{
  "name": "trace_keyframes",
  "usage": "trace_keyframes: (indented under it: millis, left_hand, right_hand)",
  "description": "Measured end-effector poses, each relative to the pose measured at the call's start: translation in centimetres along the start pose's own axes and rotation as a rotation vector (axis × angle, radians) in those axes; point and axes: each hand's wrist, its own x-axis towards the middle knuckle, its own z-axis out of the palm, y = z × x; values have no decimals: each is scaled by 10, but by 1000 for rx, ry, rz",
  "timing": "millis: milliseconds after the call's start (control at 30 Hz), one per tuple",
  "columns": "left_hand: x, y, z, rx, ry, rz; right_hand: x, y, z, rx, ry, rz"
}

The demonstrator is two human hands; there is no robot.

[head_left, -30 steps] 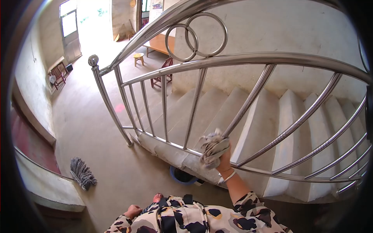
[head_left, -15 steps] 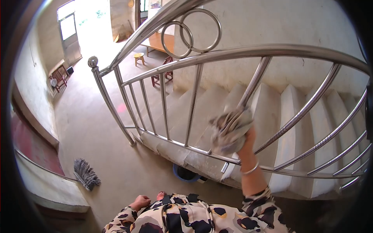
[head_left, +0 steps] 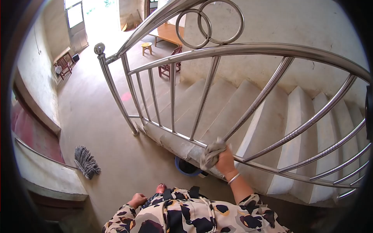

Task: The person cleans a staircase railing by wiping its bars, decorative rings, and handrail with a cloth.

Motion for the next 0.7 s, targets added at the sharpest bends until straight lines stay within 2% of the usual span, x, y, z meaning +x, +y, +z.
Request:
trace_keyframes:
  millis: [67,100,167,233,300,333,400,467,533,600,700]
  left_hand:
    - [-2,-1,0,25,12,6]
    - [-4,-3,0,51,24,15]
    - [-15,0,1,41,-1,10]
    - [-12,12,-4,22,0,28]
    - [-4,18,-1,-104,-13,-15]
    - [2,20,2,-23,4,18]
    - [6,21,4,-20,7,35]
    - [8,29,-5,-8,29,59]
    - [-2,37,-11,-48,37,31]
    - [-2,29,-12,-109,39,12]
    - [-8,15,-15,-172,45,0]
  right_hand:
    - [-13,-8,7,-672,-299,-57]
    - [-12,-5,7,-668,-303,-53]
    - [-4,0,-4,-348,-555,194]
    - [3,0,-8,-324,-521,191]
    - [14,-10,-13,-161,-471,277]
    - [20,-15,-14,-162,-476,271]
    - [43,-28,-13,186,-77,185]
    - [93,-42,-19,328,147,9]
    - [144,-73,-39,323,348,-130]
    - [189,-84,-44,299,455,-314]
    - [216,-88,-26,271,541,-386]
